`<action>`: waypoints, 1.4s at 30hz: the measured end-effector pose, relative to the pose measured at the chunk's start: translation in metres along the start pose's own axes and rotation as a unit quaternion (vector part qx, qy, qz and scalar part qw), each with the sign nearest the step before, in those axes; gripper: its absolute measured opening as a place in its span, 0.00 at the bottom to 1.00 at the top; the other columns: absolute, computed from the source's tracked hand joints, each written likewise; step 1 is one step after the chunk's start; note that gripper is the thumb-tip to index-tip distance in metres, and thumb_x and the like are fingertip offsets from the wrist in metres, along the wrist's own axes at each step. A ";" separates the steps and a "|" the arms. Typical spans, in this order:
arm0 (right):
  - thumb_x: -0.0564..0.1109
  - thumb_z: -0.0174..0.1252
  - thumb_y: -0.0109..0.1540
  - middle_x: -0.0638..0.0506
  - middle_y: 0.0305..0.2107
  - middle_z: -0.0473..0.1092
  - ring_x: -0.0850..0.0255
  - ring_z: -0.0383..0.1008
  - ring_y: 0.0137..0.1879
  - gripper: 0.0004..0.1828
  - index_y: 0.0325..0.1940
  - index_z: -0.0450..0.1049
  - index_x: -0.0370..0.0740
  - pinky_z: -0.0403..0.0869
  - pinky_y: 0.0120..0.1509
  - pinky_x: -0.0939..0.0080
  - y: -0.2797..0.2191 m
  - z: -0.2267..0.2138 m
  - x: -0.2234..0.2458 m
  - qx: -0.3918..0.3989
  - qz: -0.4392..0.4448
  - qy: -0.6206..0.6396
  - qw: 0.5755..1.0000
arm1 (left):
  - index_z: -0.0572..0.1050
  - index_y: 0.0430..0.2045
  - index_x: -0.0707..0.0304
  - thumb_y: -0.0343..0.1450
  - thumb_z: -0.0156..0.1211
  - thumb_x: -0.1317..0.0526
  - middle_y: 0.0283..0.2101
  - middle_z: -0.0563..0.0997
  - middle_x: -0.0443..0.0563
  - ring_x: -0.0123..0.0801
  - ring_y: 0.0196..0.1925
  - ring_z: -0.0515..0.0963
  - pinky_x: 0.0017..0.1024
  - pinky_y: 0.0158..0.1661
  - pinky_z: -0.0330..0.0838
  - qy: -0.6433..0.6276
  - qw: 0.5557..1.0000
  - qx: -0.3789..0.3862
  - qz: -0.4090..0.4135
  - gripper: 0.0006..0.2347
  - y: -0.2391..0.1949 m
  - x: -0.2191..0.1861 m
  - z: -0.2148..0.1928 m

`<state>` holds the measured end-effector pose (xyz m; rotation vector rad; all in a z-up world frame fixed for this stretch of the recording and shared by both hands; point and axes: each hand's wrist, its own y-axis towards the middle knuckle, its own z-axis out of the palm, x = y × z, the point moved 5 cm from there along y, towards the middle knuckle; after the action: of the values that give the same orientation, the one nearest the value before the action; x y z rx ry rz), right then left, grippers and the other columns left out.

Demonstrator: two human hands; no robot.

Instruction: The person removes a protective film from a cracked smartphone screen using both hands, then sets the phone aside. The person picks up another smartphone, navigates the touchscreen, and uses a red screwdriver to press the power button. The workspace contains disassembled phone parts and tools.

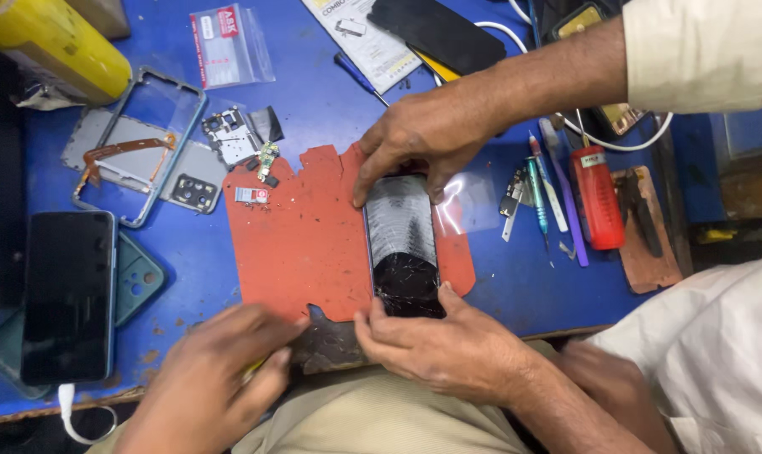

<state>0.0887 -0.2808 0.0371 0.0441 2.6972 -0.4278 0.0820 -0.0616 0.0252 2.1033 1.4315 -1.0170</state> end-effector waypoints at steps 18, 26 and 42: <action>0.26 0.56 0.54 0.39 0.54 0.62 0.46 0.64 0.69 0.16 0.46 0.76 0.23 0.75 0.58 0.61 -0.026 0.024 0.038 0.066 -0.165 -0.127 0.976 | 0.82 0.38 0.68 0.64 0.60 0.63 0.35 0.80 0.55 0.47 0.42 0.79 0.42 0.44 0.73 0.006 0.998 0.038 -0.045 0.12 0.012 -0.028 0.029; 0.27 0.55 0.57 0.36 0.50 0.65 0.41 0.66 0.67 0.12 0.43 0.78 0.22 0.71 0.69 0.55 -0.025 0.024 0.046 0.104 -0.275 -0.316 0.902 | 0.87 0.38 0.61 0.60 0.60 0.66 0.34 0.83 0.50 0.36 0.43 0.82 0.35 0.43 0.79 -0.071 0.992 0.002 -0.108 0.15 -0.096 0.032 0.022; 0.24 0.54 0.56 0.41 0.50 0.65 0.49 0.66 0.69 0.13 0.42 0.78 0.24 0.76 0.61 0.65 -0.023 0.030 0.046 0.074 -0.141 -0.259 0.953 | 0.76 0.56 0.63 0.68 0.63 0.69 0.54 0.76 0.58 0.49 0.56 0.74 0.46 0.56 0.67 0.271 0.931 -0.237 0.065 0.19 0.013 -0.013 -0.007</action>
<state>0.0561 -0.3133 -0.0004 -0.3651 2.1510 -0.6270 0.0931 -0.0704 0.0385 2.1374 1.5469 -0.0002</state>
